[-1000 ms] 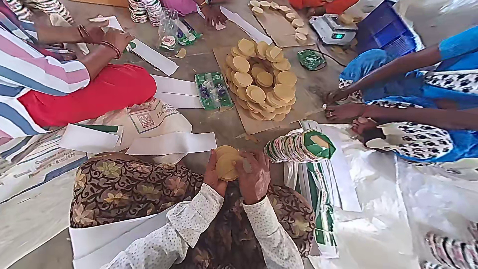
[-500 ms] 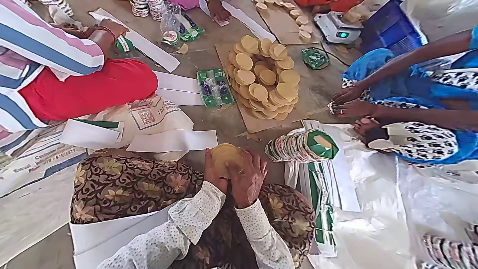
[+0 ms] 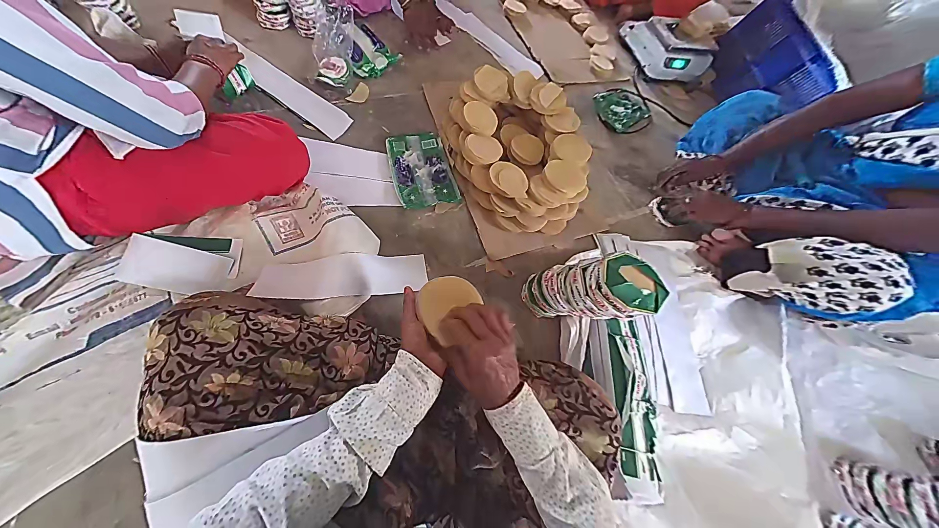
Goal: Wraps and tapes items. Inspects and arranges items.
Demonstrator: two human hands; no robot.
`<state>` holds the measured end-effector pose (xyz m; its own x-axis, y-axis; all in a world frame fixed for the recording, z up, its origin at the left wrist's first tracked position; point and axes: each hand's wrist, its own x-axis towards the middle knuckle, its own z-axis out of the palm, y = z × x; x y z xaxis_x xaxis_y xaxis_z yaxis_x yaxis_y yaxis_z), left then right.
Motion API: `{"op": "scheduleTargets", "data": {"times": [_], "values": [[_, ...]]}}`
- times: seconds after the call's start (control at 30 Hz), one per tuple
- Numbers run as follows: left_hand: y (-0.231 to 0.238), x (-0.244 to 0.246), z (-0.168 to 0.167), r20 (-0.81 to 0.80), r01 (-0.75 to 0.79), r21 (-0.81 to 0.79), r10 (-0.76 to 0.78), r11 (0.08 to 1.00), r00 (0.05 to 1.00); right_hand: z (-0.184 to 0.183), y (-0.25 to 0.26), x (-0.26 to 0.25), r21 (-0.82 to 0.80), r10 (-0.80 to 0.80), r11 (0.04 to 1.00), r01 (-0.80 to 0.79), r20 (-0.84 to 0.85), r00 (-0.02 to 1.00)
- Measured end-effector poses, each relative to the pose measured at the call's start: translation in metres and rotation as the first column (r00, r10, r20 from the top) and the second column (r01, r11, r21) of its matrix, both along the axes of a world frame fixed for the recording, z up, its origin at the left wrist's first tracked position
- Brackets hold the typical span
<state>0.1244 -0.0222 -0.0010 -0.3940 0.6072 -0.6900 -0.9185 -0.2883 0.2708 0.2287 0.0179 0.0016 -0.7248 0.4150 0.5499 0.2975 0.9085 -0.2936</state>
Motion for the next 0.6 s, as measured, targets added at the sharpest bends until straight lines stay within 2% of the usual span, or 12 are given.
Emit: {"op": "scheduleTargets", "data": {"times": [0.03,0.1,0.13,0.2,0.27,0.33,0.37,0.4,0.43,0.5,0.53,0.6], "values": [[0.0,-0.001,-0.001,-0.011,0.019,0.02,-0.018,1.0,1.0,-0.006,0.001,0.003,-0.047,0.059,0.997,-0.056,0.076,0.995],[-0.001,-0.004,-0.005,-0.012,0.049,0.001,-0.049,0.999,0.999,-0.005,0.005,0.012,-0.187,0.114,0.977,-0.103,0.052,0.992],[-0.002,-0.004,-0.008,-0.014,0.059,-0.011,-0.06,0.998,0.998,-0.003,0.008,0.015,-0.257,0.087,0.962,-0.089,-0.019,0.996],[0.0,-0.003,-0.013,-0.032,0.097,-0.019,-0.097,0.995,0.995,0.003,0.016,0.016,-0.378,-0.081,0.925,0.04,-0.092,0.992],[0.007,0.001,-0.012,-0.059,0.12,-0.048,-0.123,0.992,0.991,0.007,0.029,0.011,-0.569,-0.223,0.793,0.217,0.061,0.973],[0.017,0.006,-0.01,-0.13,0.125,-0.116,-0.14,0.985,0.982,0.013,0.048,0.001,-0.775,-0.188,0.537,0.333,0.275,0.943],[0.022,0.006,-0.011,-0.195,0.128,-0.164,-0.159,0.978,0.968,0.011,0.055,-0.003,-0.822,-0.175,0.46,0.335,0.286,0.942],[0.028,0.006,-0.014,-0.255,0.138,-0.208,-0.19,0.968,0.948,0.008,0.059,-0.005,-0.845,-0.185,0.437,0.308,0.25,0.95],[0.032,0.003,-0.021,-0.309,0.159,-0.239,-0.23,0.958,0.923,0.002,0.06,-0.005,-0.845,-0.21,0.471,0.251,0.169,0.963],[0.04,-0.005,-0.032,-0.37,0.222,-0.257,-0.308,0.941,0.877,-0.019,0.061,-0.003,-0.788,-0.243,0.604,0.117,-0.042,0.969],[0.043,-0.007,-0.038,-0.39,0.24,-0.263,-0.33,0.935,0.859,-0.031,0.062,-0.001,-0.76,-0.238,0.642,0.1,-0.074,0.968],[0.048,-0.004,-0.056,-0.487,0.245,-0.31,-0.375,0.919,0.789,-0.047,0.063,0.002,-0.708,-0.211,0.672,0.218,0.099,0.972]]}}
